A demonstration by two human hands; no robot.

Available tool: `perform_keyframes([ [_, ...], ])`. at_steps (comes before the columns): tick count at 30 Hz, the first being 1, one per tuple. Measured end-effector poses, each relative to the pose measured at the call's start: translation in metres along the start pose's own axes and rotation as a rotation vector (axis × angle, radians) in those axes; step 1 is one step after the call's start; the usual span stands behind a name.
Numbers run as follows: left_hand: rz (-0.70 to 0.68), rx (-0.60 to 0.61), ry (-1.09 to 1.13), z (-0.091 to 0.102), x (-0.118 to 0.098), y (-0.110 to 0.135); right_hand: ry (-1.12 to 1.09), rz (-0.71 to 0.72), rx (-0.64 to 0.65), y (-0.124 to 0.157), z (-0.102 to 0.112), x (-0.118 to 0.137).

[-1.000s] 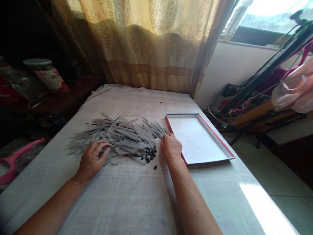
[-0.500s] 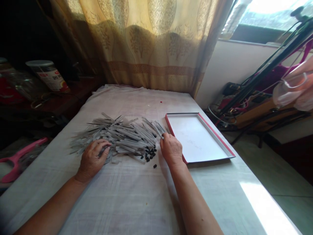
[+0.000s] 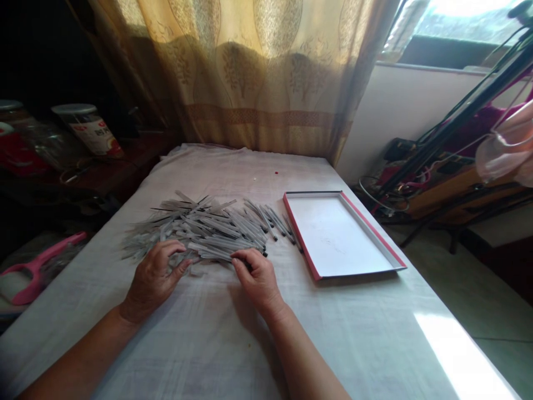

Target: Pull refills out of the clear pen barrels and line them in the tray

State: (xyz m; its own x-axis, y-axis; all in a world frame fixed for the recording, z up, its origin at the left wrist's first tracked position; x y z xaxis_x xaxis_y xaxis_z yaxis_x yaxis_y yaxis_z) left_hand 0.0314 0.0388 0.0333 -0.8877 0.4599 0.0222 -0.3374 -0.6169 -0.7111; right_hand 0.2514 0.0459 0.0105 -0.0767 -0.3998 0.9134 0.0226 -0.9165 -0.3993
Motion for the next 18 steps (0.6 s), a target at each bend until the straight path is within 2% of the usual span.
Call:
perform_keyframes([
  [2, 0.015, 0.003, 0.014, 0.002, 0.001, 0.001, -0.017, -0.017, 0.016, 0.002, 0.000, -0.002],
  [6, -0.068, 0.049, 0.016, -0.001, -0.005, 0.003, -0.084, -0.109, 0.038, 0.005, -0.001, -0.007],
  [10, -0.047, 0.040, 0.049, -0.003, -0.005, 0.002, -0.203, -0.300, -0.064, 0.005, 0.011, -0.017],
  [13, -0.015, 0.039, 0.072, -0.004, -0.004, 0.002, -0.212, -0.395, -0.105, 0.005, 0.021, -0.021],
  [18, 0.000, 0.055, 0.073, -0.007, -0.002, 0.004, -0.145, -0.426, -0.081, 0.004, 0.025, -0.021],
])
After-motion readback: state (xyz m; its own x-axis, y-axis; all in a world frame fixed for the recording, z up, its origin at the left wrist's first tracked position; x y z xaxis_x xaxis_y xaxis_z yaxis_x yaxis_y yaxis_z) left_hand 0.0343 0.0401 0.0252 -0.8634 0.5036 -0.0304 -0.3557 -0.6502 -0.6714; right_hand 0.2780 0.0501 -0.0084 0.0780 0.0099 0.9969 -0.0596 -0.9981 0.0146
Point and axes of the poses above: each hand's wrist, its own y-axis away from the middle knuckle, its own z-axis out of the back of the hand, x = y × z, the point moved 6 cm from there along -y, towards the middle knuckle, and after that the axes turned 14 degrees about -y, right-handed, at the moved point
